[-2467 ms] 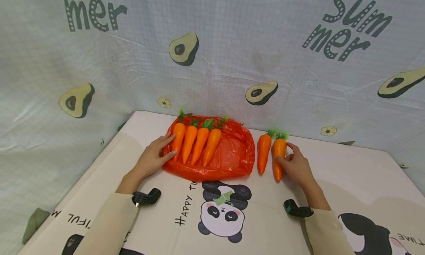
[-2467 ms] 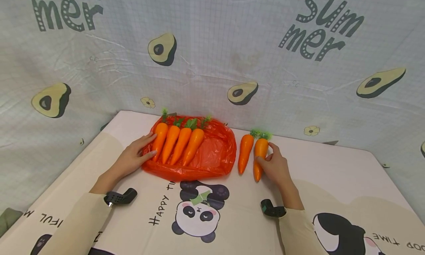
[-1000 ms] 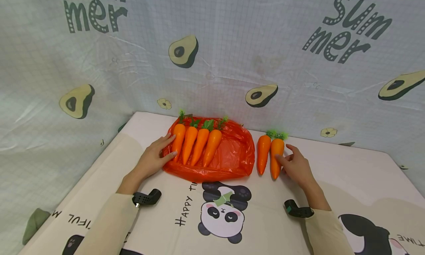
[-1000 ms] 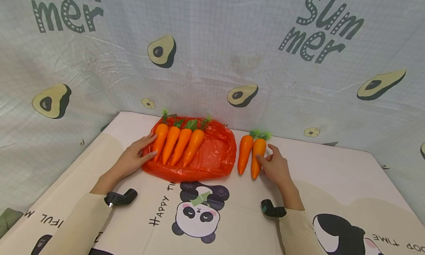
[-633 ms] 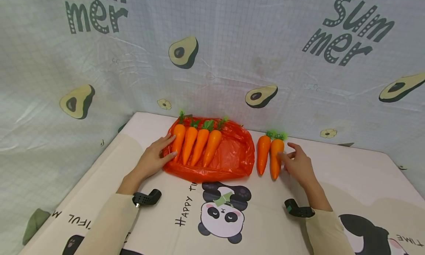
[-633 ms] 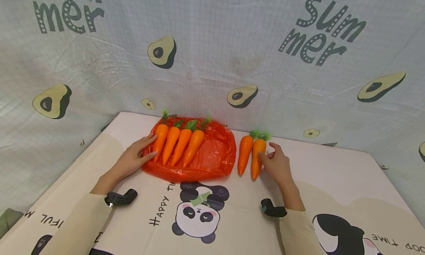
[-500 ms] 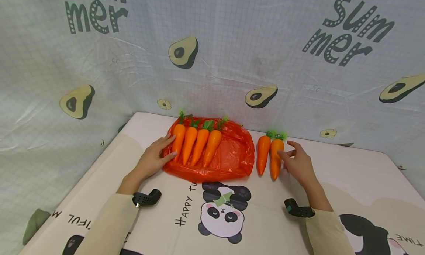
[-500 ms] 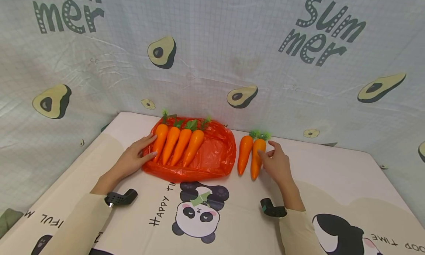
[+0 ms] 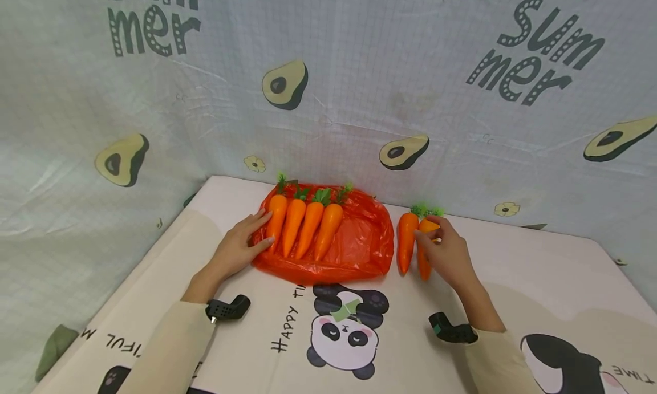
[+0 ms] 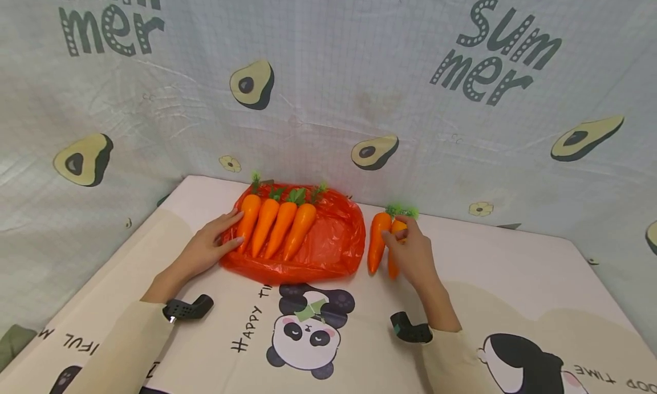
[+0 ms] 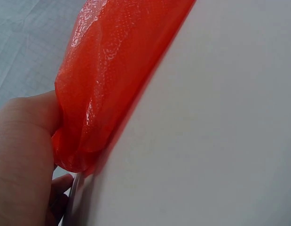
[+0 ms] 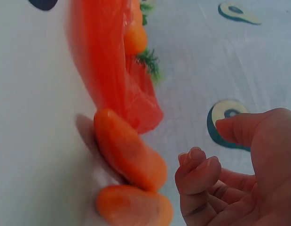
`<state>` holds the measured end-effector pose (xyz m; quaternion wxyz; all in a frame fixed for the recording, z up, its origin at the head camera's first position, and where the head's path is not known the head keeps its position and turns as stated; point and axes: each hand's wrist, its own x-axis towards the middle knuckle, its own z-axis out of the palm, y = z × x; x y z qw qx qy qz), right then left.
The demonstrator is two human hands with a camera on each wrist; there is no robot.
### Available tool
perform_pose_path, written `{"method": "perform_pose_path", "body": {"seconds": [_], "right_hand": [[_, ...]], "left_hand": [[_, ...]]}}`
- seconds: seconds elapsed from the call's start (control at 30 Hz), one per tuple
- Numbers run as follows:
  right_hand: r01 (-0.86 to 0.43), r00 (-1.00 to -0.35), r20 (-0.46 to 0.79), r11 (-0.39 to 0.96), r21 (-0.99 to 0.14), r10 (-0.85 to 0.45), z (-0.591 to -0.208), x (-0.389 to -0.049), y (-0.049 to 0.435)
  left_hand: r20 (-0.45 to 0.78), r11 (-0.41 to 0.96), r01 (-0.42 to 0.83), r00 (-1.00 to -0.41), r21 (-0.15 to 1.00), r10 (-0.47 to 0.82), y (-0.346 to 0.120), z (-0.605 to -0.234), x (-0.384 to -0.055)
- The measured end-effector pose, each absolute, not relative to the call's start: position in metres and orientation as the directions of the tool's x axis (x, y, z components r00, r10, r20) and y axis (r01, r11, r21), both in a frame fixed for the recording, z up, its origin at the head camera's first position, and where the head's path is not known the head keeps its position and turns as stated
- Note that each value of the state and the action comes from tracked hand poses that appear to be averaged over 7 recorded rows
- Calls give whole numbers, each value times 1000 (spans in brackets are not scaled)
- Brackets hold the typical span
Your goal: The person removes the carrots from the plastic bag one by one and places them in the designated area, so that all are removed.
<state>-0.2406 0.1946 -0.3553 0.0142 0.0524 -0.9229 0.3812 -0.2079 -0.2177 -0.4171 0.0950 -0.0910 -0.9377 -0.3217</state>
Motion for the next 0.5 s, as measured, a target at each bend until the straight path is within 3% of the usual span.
{"method": "perform_pose_path", "body": {"seconds": [0.5], "right_hand": [[-219,-976,153,656,-722,-157,-342,-240,136]], "left_hand": [[227,778,225,-968,586,108,-217,-418,-210]]}}
